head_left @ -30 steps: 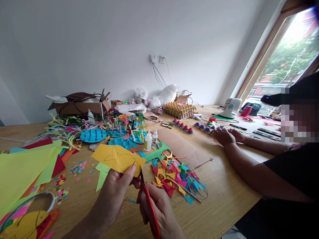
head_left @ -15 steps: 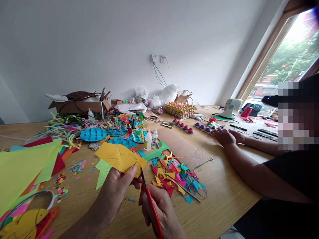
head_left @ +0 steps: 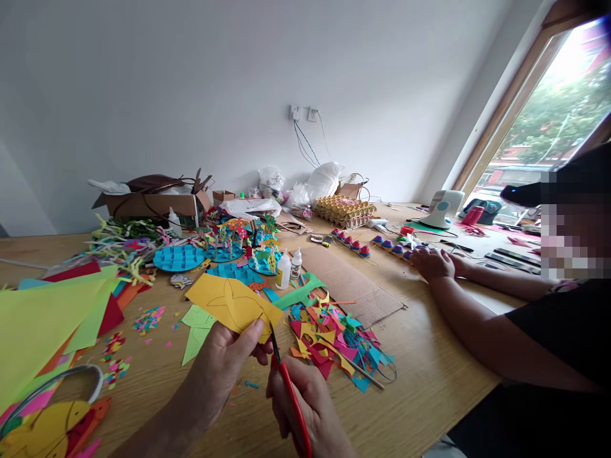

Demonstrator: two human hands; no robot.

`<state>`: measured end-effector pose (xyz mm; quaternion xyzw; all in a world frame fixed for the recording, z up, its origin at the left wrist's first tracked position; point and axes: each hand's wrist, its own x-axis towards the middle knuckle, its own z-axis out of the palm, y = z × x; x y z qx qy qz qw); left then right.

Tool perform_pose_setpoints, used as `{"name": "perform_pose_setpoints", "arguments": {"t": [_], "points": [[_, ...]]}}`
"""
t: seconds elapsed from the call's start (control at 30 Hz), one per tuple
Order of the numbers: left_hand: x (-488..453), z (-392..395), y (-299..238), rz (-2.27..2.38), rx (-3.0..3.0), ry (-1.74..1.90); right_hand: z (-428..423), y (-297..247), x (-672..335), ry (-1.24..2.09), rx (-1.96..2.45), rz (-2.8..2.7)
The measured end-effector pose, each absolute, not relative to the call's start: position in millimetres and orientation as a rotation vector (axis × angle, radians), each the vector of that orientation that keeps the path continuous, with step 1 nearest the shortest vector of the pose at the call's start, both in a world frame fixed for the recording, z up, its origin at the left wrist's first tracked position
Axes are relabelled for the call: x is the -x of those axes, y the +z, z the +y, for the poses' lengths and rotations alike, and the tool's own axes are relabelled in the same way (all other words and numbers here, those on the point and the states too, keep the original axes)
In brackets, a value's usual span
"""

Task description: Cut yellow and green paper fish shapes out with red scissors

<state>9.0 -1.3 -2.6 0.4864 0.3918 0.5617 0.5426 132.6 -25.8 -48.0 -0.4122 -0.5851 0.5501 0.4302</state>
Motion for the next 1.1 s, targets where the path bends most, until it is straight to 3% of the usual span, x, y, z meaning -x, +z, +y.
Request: {"name": "perform_pose_setpoints", "arguments": {"t": [1.1], "points": [[-4, 1, -3, 0.952, -1.185, 1.203, -24, -56, -137, 1.360, 1.069, -1.461]]}}
